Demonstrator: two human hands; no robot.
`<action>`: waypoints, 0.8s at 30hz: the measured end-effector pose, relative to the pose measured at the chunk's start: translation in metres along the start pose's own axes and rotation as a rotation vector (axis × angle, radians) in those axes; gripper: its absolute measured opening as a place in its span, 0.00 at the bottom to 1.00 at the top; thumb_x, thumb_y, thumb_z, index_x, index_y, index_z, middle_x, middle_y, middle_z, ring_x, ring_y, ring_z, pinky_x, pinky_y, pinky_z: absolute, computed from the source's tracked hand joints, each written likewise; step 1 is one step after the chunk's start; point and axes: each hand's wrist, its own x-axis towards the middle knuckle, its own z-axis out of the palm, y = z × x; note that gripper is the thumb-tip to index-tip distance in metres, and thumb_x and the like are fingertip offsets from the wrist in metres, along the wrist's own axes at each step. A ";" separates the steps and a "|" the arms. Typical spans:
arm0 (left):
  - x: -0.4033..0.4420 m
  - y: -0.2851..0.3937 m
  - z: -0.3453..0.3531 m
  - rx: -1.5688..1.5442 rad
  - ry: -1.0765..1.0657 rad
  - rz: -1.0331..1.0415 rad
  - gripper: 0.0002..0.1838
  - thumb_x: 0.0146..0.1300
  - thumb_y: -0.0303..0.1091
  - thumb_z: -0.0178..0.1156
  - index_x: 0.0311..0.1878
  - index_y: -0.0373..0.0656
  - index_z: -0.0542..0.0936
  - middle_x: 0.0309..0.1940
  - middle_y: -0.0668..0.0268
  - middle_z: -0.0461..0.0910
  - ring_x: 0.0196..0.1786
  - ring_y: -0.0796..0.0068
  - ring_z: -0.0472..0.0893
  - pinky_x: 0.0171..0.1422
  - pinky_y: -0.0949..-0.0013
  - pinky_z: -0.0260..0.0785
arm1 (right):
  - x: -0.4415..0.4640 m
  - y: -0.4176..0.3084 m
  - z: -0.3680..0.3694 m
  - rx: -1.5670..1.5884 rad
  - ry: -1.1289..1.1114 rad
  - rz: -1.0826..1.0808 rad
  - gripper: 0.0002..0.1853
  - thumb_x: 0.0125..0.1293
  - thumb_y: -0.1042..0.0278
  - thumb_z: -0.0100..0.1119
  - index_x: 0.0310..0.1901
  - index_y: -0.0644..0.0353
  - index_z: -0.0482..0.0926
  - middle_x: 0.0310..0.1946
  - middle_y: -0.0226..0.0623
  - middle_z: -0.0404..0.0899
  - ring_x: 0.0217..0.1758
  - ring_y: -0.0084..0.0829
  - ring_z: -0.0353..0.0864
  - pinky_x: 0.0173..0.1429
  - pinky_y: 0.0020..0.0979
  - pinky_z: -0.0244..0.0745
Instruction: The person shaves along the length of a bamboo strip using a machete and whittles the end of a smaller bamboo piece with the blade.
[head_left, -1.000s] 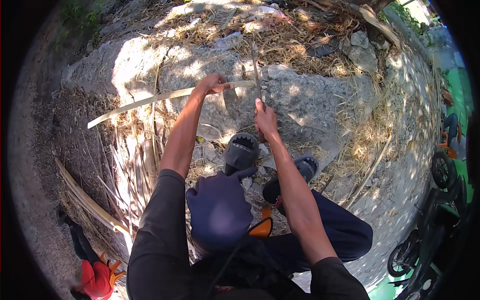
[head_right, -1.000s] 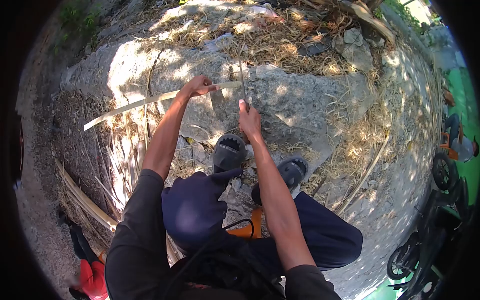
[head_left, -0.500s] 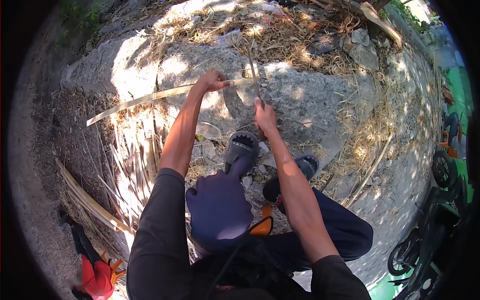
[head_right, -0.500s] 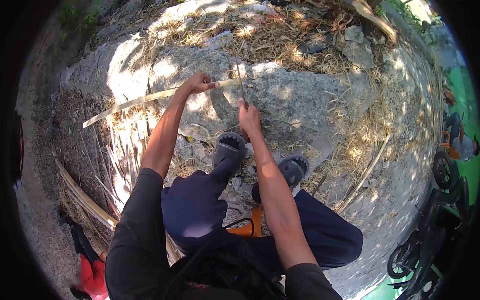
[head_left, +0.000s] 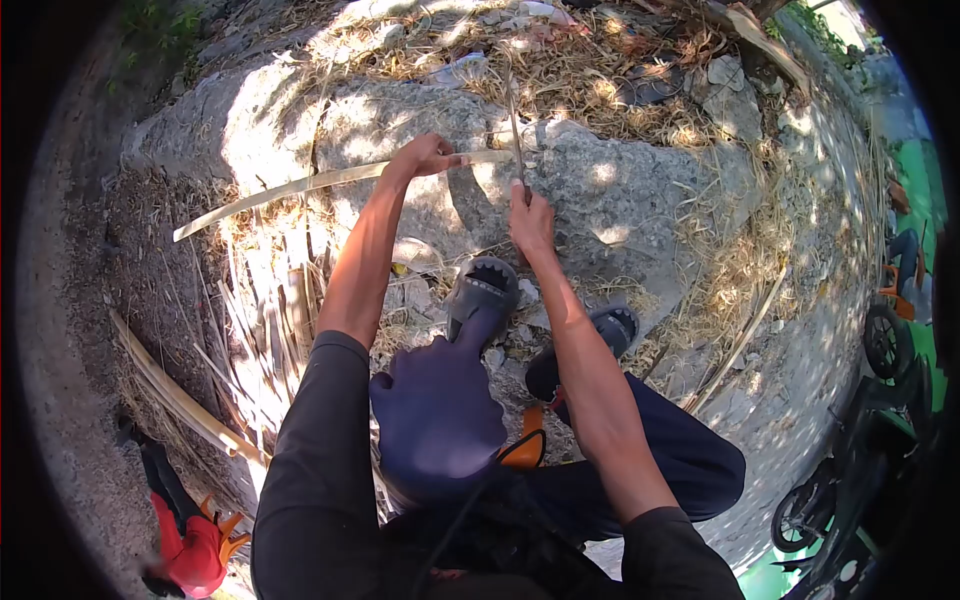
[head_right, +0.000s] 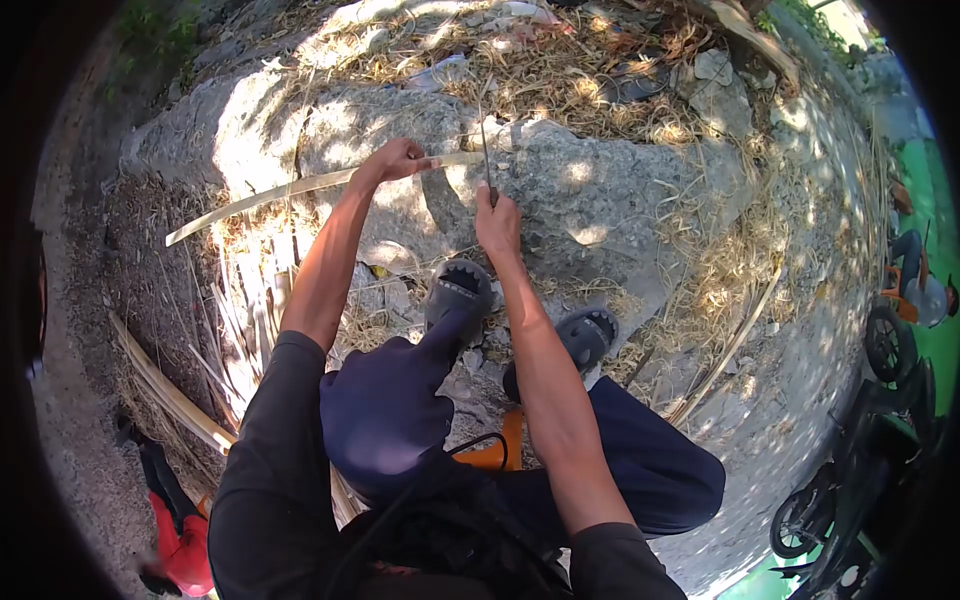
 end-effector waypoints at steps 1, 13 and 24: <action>-0.001 -0.002 0.002 0.000 -0.003 0.000 0.38 0.63 0.68 0.67 0.22 0.35 0.77 0.15 0.60 0.66 0.23 0.68 0.65 0.29 0.53 0.56 | -0.001 0.001 -0.003 -0.072 -0.058 0.093 0.32 0.78 0.38 0.51 0.27 0.60 0.74 0.14 0.32 0.71 0.12 0.29 0.73 0.18 0.35 0.67; 0.003 -0.001 -0.010 -0.082 -0.199 -0.139 0.42 0.55 0.78 0.66 0.30 0.38 0.87 0.21 0.57 0.82 0.26 0.62 0.81 0.34 0.53 0.72 | 0.008 -0.017 0.001 -0.213 -0.086 0.173 0.31 0.78 0.40 0.51 0.43 0.66 0.87 0.32 0.58 0.86 0.41 0.60 0.87 0.47 0.57 0.75; 0.000 0.017 -0.021 0.055 -0.169 -0.138 0.40 0.56 0.74 0.67 0.50 0.42 0.91 0.42 0.50 0.90 0.46 0.52 0.88 0.54 0.53 0.79 | 0.019 -0.004 0.010 -0.238 0.017 0.128 0.35 0.78 0.38 0.50 0.30 0.68 0.79 0.17 0.43 0.78 0.21 0.43 0.83 0.34 0.48 0.77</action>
